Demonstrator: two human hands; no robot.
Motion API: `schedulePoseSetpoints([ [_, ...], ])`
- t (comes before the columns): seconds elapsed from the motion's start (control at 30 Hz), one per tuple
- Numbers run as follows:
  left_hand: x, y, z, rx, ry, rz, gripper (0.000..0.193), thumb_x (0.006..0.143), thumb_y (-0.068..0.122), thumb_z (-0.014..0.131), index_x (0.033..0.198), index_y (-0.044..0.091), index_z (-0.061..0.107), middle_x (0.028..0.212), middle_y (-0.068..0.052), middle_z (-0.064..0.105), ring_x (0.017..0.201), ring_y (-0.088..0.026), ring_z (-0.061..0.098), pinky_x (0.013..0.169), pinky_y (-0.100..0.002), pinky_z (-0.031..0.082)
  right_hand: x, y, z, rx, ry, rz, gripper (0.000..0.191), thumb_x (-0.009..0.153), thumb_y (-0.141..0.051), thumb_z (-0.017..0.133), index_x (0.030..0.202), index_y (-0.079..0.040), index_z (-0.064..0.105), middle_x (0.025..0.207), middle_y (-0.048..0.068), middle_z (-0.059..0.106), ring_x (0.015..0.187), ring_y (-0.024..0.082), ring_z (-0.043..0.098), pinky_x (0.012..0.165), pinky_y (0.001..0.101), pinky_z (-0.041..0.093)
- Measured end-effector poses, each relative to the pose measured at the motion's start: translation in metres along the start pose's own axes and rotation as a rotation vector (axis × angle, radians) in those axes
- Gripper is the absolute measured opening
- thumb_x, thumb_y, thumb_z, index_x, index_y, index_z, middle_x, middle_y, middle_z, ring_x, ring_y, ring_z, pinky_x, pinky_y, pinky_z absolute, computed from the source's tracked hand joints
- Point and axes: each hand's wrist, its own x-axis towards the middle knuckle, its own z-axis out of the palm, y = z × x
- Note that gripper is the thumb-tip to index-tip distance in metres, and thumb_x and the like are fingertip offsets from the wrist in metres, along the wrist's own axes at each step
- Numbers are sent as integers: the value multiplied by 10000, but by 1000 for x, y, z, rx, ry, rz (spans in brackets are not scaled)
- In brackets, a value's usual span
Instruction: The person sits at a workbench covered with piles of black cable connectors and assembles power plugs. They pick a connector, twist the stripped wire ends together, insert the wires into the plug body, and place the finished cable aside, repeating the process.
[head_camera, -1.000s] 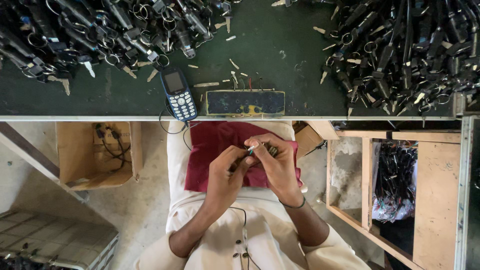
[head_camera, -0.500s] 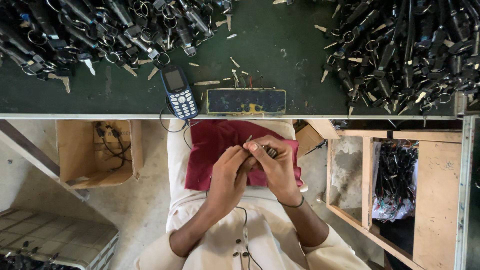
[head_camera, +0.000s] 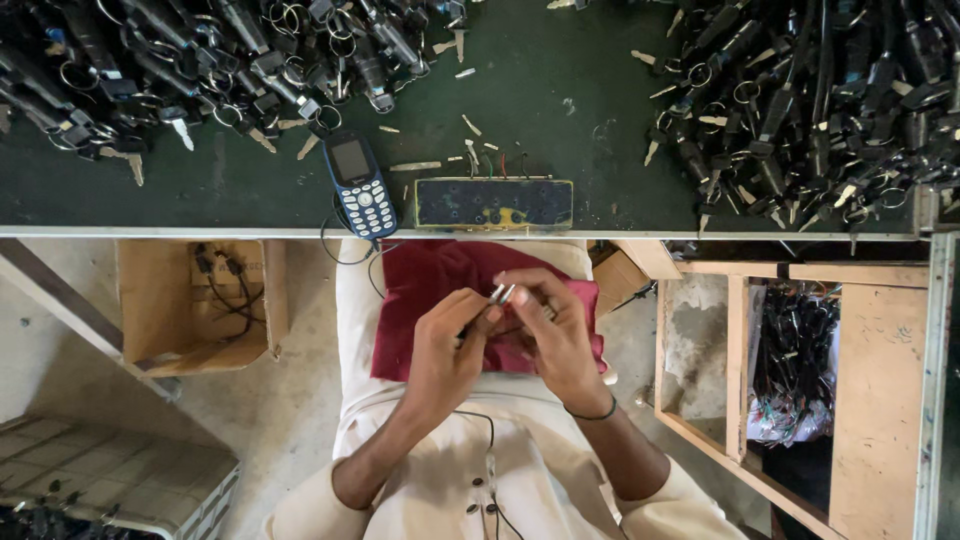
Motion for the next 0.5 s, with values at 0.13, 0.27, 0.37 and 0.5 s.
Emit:
schedulePoseSetpoints([
  [0.13, 1, 2, 3, -26, -15, -16, 38, 915, -56, 657, 912, -52, 620, 801, -147, 570, 660, -298, 545, 595, -363, 440, 0, 7, -3, -14, 25, -137, 117, 1048, -140, 634, 1045, -22, 631, 940, 6, 686, 776, 38, 603, 630, 224, 507],
  [0.27, 1, 1, 7, -46, -7, -13, 63, 879, -100, 633, 908, -47, 615, 799, -148, 576, 668, -292, 559, 594, -353, 442, -4, 18, -8, 35, 24, -109, 100, 1080, -136, 634, 1031, -49, 624, 788, -26, 630, 591, -21, 471, 475, 170, 342],
  [0.37, -1, -1, 9, -49, 30, -17, 132, 821, -143, 585, 911, -49, 607, 807, -148, 584, 679, -291, 574, 603, -340, 451, -6, 27, -8, 23, 31, -123, 102, 1082, -128, 628, 1020, -49, 607, 801, -29, 635, 636, -20, 483, 522, 172, 354],
  [0.5, -5, -6, 11, -26, 68, -33, 108, 847, -135, 601, 902, -43, 604, 790, -146, 584, 658, -274, 576, 597, -329, 451, -6, 29, 3, 41, 23, -110, 114, 1073, -125, 611, 1001, -43, 579, 884, 20, 699, 707, 21, 552, 581, 198, 417],
])
